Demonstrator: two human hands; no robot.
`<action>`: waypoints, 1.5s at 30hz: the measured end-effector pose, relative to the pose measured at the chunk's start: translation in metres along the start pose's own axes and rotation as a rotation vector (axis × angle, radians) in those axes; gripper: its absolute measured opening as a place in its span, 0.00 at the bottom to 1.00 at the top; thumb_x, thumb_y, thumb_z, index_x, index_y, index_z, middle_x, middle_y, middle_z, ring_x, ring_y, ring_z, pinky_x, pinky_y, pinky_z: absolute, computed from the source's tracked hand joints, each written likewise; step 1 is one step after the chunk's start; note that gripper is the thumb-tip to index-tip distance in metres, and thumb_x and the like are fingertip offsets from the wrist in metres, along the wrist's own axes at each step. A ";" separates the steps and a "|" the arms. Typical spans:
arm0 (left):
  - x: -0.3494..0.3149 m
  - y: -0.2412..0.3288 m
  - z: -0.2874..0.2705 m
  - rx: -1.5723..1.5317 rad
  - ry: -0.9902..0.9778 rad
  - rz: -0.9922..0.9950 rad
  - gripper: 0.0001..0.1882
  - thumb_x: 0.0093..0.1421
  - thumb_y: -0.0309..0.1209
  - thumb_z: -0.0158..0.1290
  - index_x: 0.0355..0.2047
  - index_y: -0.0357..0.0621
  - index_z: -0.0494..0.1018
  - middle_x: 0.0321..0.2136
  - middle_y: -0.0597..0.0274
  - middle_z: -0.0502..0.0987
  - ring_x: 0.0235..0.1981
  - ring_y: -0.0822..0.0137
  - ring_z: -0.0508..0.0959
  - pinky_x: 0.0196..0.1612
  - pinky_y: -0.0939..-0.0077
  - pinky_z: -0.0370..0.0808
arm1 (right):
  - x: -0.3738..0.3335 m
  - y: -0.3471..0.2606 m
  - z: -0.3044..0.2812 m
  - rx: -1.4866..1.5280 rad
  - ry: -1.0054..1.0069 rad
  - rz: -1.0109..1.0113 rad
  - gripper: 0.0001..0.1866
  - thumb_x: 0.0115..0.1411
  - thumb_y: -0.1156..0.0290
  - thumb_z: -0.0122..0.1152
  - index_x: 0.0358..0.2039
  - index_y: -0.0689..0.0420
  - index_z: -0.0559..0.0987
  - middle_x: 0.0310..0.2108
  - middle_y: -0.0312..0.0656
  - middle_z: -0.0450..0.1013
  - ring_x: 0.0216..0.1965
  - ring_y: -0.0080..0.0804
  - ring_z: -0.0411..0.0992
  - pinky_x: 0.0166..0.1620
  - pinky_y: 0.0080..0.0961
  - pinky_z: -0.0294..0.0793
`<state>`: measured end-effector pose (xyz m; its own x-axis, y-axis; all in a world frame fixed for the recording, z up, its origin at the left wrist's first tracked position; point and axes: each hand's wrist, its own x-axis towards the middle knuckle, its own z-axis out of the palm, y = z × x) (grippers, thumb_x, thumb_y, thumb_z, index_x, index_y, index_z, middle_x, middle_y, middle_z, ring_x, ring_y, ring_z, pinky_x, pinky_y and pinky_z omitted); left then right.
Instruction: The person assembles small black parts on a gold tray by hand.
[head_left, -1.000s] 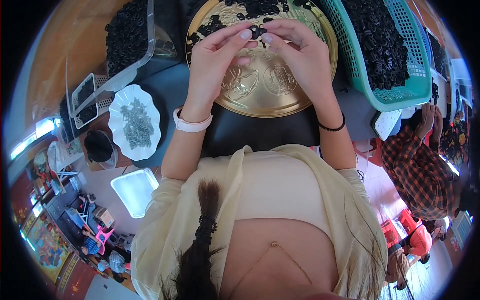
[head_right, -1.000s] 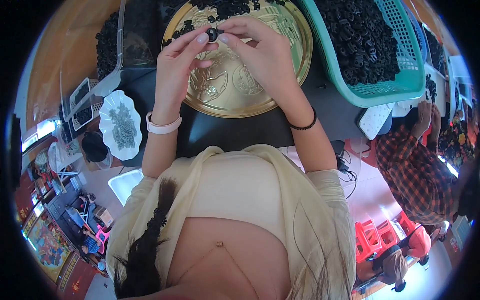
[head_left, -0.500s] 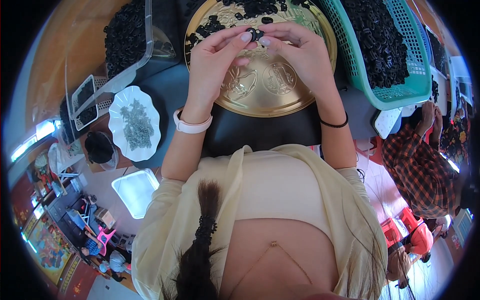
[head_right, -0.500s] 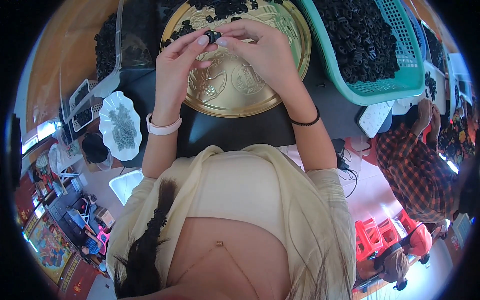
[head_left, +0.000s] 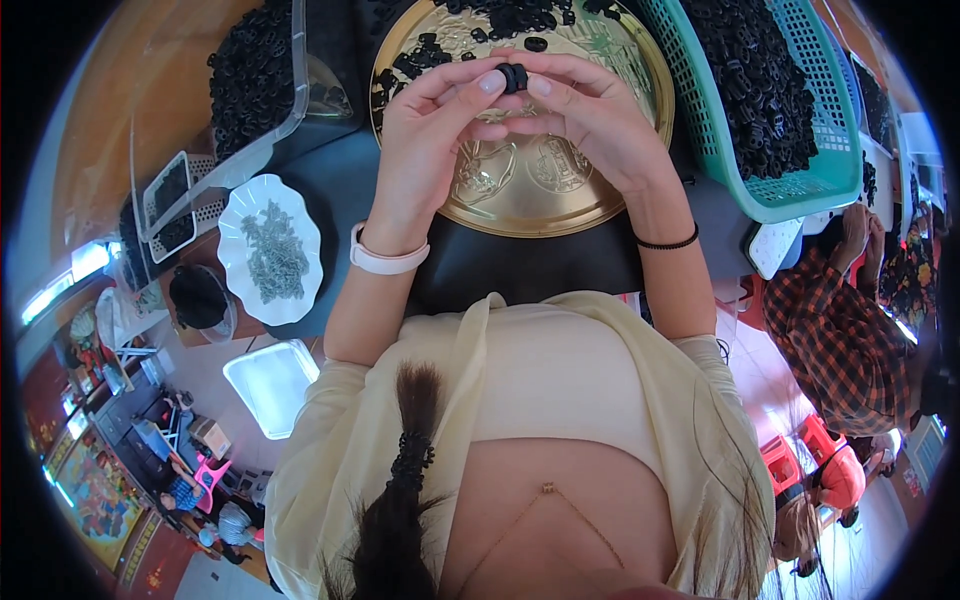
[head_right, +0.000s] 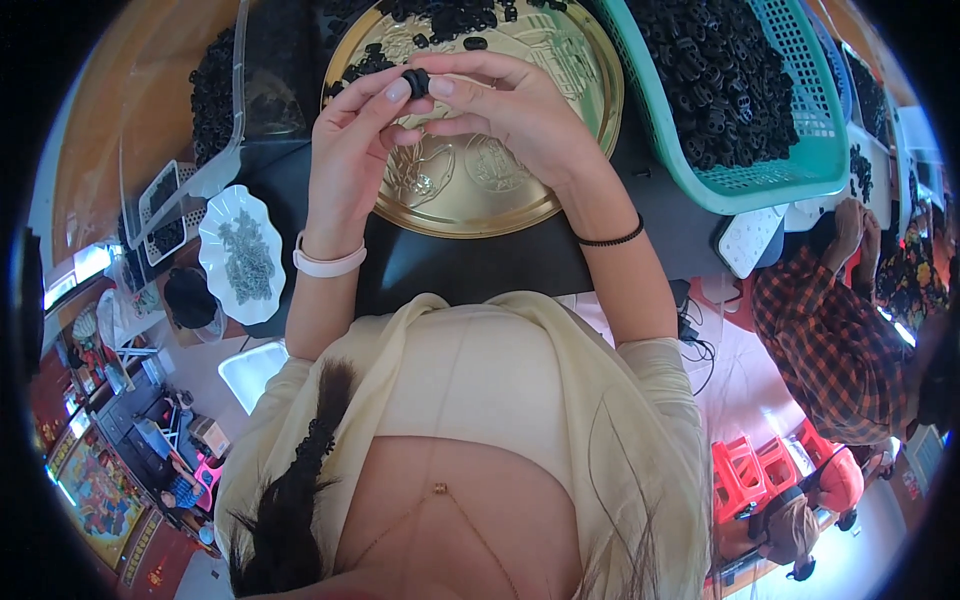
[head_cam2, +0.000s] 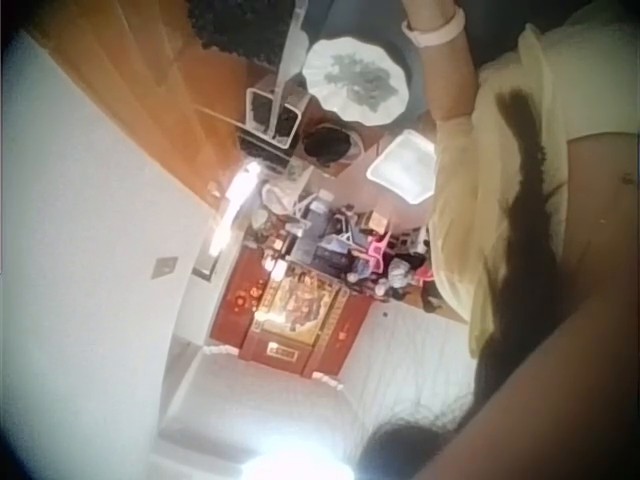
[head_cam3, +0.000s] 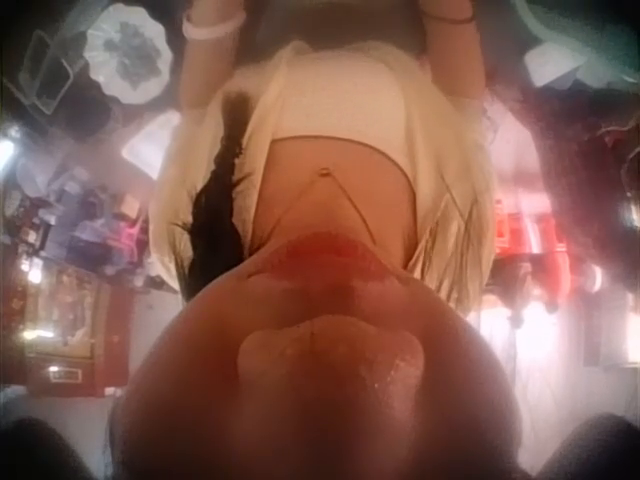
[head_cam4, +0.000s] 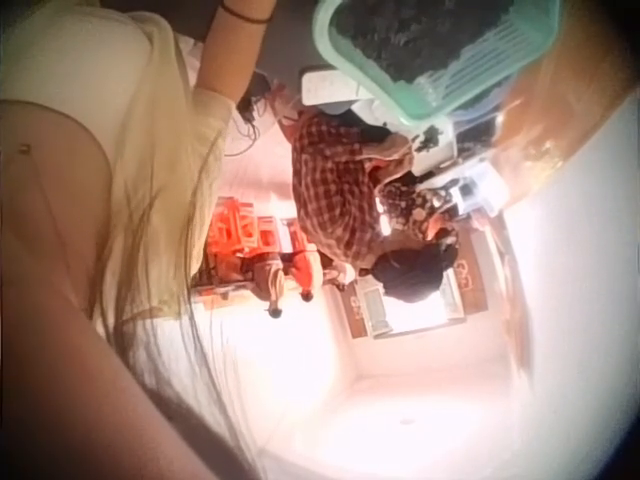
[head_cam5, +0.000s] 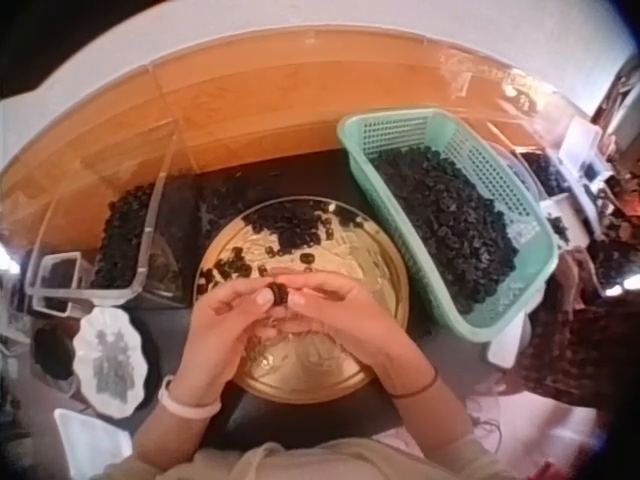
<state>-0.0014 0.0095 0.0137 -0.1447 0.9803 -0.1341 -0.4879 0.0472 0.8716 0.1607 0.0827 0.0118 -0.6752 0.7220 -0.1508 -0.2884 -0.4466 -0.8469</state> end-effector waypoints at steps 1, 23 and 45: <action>0.000 0.000 0.003 -0.004 0.015 0.010 0.13 0.60 0.26 0.53 0.44 0.37 0.74 0.38 0.58 0.78 0.36 0.68 0.81 0.34 0.83 0.79 | 0.000 0.001 -0.001 0.058 -0.023 0.010 0.15 0.60 0.71 0.58 0.47 0.60 0.76 0.46 0.42 0.73 0.43 0.30 0.74 0.46 0.27 0.78; -0.008 -0.006 0.004 0.114 0.062 0.067 0.10 0.59 0.24 0.54 0.40 0.34 0.73 0.33 0.57 0.78 0.33 0.70 0.80 0.36 0.82 0.79 | 0.005 0.015 -0.011 0.076 -0.115 0.174 0.13 0.61 0.66 0.56 0.43 0.58 0.70 0.39 0.41 0.73 0.42 0.28 0.74 0.45 0.25 0.79; -0.016 -0.001 -0.011 -0.348 -0.125 -0.160 0.16 0.64 0.29 0.48 0.50 0.36 0.68 0.36 0.57 0.78 0.34 0.69 0.81 0.32 0.82 0.80 | -0.008 0.001 0.016 -0.360 -0.161 -0.147 0.25 0.61 0.66 0.56 0.58 0.57 0.67 0.55 0.40 0.68 0.49 0.25 0.69 0.50 0.20 0.69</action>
<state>-0.0084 -0.0084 0.0095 0.0518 0.9826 -0.1783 -0.7616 0.1544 0.6294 0.1549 0.0678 0.0199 -0.7505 0.6595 0.0423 -0.1530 -0.1111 -0.9820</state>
